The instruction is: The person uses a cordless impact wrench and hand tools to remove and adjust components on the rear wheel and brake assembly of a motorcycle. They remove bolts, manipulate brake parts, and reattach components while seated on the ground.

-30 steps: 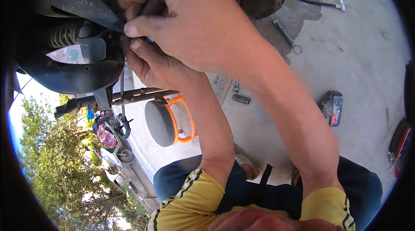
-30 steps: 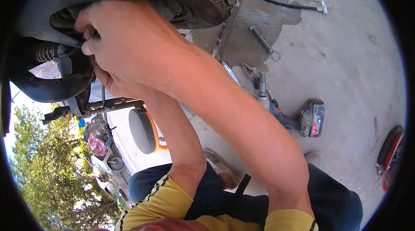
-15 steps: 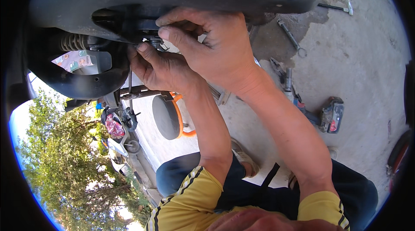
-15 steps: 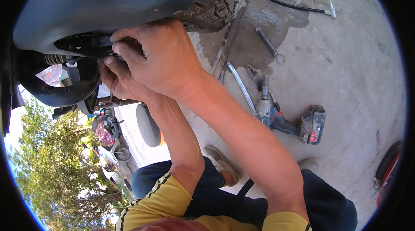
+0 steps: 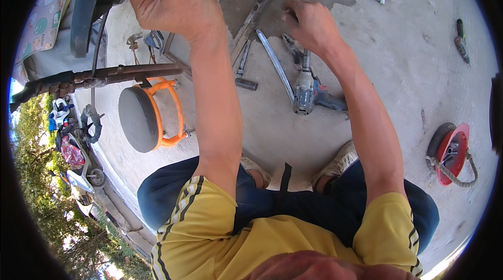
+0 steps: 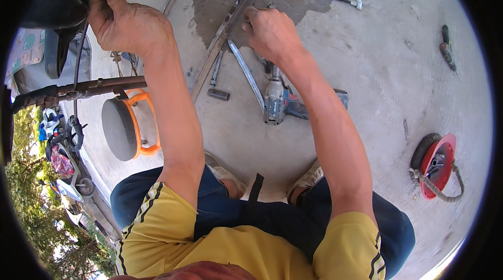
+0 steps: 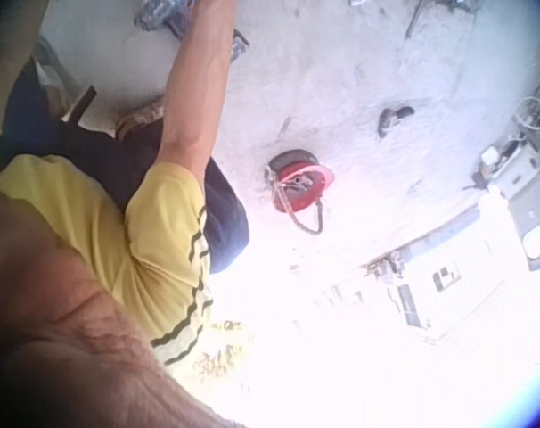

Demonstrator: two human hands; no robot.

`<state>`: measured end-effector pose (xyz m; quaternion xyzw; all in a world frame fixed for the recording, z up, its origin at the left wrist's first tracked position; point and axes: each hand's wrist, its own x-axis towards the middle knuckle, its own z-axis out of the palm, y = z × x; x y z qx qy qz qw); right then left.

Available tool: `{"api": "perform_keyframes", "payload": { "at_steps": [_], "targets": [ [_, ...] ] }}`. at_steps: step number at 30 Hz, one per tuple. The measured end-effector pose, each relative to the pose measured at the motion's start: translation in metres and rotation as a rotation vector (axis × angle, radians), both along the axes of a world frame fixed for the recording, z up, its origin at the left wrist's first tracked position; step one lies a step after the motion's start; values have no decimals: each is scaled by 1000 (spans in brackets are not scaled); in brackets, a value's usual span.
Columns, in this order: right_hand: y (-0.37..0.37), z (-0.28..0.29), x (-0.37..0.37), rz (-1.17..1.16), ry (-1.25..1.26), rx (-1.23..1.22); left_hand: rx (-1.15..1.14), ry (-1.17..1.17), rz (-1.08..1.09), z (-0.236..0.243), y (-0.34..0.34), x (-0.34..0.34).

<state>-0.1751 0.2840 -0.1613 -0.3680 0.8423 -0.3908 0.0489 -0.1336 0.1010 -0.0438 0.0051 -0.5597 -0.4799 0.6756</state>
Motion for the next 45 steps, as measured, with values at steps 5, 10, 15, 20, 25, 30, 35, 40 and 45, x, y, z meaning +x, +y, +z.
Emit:
{"api": "perform_keyframes", "payload": {
  "at_steps": [5, 10, 15, 20, 25, 30, 35, 40, 45],
  "targets": [
    [55, -60, 26, 162, -113, 733, 130, -35, 49, -1, 8, -4],
    [97, -60, 58, 400, -319, 965, 174, -32, -37, 10, 12, 0],
    [126, -84, 98, 397, -377, 828, 166, -68, -24, 14, 13, 4],
    [127, -85, 100, 278, -372, 731, 133, -51, -137, -16, 31, 30],
    [115, 10, 79, 218, -634, 531, -390, -807, -550, -144, 55, 90],
    [141, 36, 87, 220, -870, 391, -323, -1724, -803, -176, 89, 128],
    [149, 31, 101, 207, -936, 334, -626, -1501, -76, -241, 45, 165],
    [150, 20, 97, 265, -735, 350, -632, -1799, 502, -279, 2, 163],
    [144, 25, 86, 294, -602, 283, -308, -1952, 7, -245, -16, 146]
  ]
}}
